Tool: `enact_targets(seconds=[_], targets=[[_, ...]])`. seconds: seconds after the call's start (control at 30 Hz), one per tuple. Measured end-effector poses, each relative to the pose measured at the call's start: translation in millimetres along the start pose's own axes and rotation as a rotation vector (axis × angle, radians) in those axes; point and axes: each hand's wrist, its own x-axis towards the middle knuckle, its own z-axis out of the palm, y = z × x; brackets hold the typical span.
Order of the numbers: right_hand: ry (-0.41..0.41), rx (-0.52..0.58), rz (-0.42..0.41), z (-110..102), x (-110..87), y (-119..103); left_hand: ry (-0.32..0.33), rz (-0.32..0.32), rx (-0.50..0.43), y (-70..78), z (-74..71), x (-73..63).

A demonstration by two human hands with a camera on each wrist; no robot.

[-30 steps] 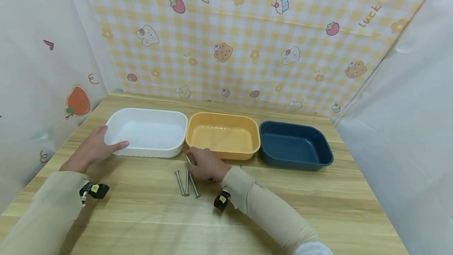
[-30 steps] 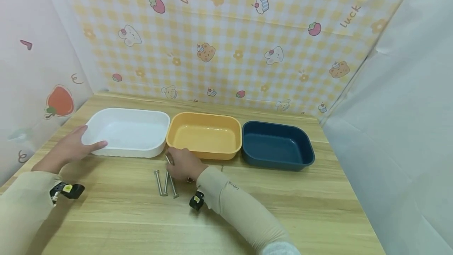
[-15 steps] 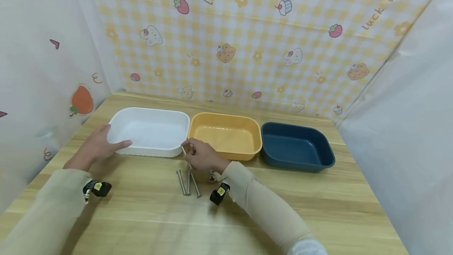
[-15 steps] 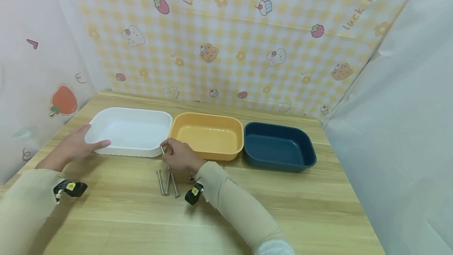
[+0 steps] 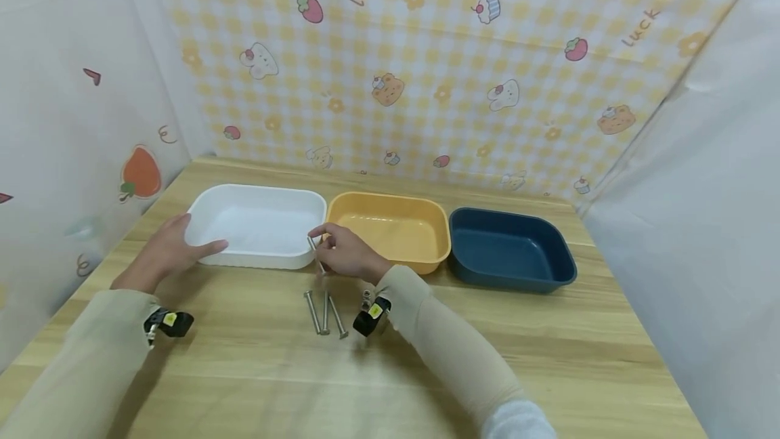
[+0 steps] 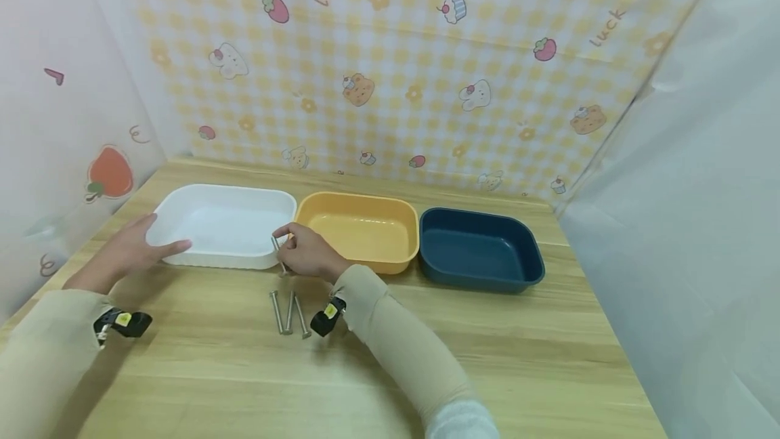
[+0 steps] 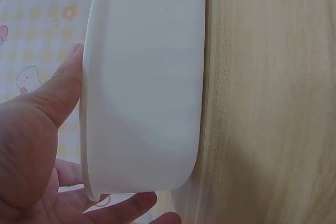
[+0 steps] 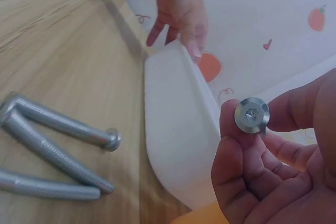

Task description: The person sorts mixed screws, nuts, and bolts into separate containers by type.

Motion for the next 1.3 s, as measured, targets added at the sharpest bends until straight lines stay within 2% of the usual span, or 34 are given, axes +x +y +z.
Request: enact_targets(seconds=[0.1, 0.43, 0.83, 1.03, 1.3], targets=[[-0.001, -0.015, -0.012, 1.4, 5.3, -0.7, 0.002, -0.008, -0.003, -1.3, 0.3, -1.6], [-0.028, 0.029, 0.015, 6.8, 12.0, -5.6, -0.006, -0.026, -0.017, -4.1, 2.0, -4.0], [0.056, 0.137, 0.070, 13.9, 30.2, -10.7, -0.007, 0.013, 0.000, -1.7, -0.8, -3.6], [0.086, 0.212, 0.079, 16.2, 35.1, -13.5, -0.011, -0.006, -0.006, 0.4, 0.7, -3.9], [0.123, 0.228, 0.090, 19.4, 45.8, -17.9, -0.015, -0.033, -0.014, 0.4, 0.5, -3.4]])
